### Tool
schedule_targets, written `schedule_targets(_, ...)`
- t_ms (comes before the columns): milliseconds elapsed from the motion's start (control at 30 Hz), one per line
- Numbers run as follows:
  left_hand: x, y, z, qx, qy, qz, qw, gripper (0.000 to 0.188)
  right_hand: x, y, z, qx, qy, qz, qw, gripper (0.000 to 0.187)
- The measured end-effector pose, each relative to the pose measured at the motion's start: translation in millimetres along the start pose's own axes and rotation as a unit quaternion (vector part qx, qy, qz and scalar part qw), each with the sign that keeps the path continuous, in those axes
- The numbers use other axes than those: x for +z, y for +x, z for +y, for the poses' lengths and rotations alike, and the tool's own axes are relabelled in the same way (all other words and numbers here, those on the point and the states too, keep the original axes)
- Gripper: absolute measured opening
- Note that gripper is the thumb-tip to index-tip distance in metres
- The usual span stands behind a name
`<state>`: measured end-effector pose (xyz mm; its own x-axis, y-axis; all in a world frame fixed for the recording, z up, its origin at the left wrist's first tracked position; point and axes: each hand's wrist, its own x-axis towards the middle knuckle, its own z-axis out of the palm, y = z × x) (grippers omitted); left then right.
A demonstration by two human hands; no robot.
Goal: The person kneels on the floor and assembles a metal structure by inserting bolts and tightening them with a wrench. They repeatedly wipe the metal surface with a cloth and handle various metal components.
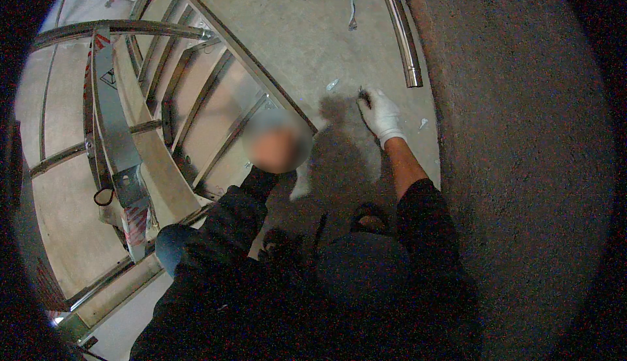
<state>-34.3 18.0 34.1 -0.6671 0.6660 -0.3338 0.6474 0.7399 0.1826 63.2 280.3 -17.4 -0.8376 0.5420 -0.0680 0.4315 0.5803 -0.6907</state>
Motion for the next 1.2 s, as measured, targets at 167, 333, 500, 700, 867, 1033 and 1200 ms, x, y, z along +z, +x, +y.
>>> schedule_targets(167,-3,-8,-10,0.071,-0.077,0.114,0.988,0.027,0,-1,-3,-0.001,0.013,0.008,1.0,0.023)
schedule_targets(333,17,-6,-29,0.217,-0.018,0.259,0.941,0.026,2,1,-7,-0.006,0.016,0.006,1.0,0.025)
schedule_targets(500,24,-1,-36,0.21,0.065,0.092,0.971,0.022,1,1,-7,-0.002,0.01,0.012,1.0,0.025)
schedule_targets(700,20,-11,-23,0.101,0.008,0.15,0.984,0.027,-2,1,-10,0.0,-0.005,-0.009,1.0,0.026)
schedule_targets(867,24,-6,-37,0.226,0.069,0.239,0.942,0.029,-2,1,-8,-0.005,0.005,-0.003,1.0,0.026)
schedule_targets(1033,33,-11,-26,0.21,0.058,0.284,0.934,0.033,-3,1,-9,-0.005,0.014,-0.006,1.0,0.025)
schedule_targets(1200,24,-14,-21,0.141,0.079,0.195,0.967,0.033,-3,1,-8,0.012,-0.01,-0.019,1.0,0.024)
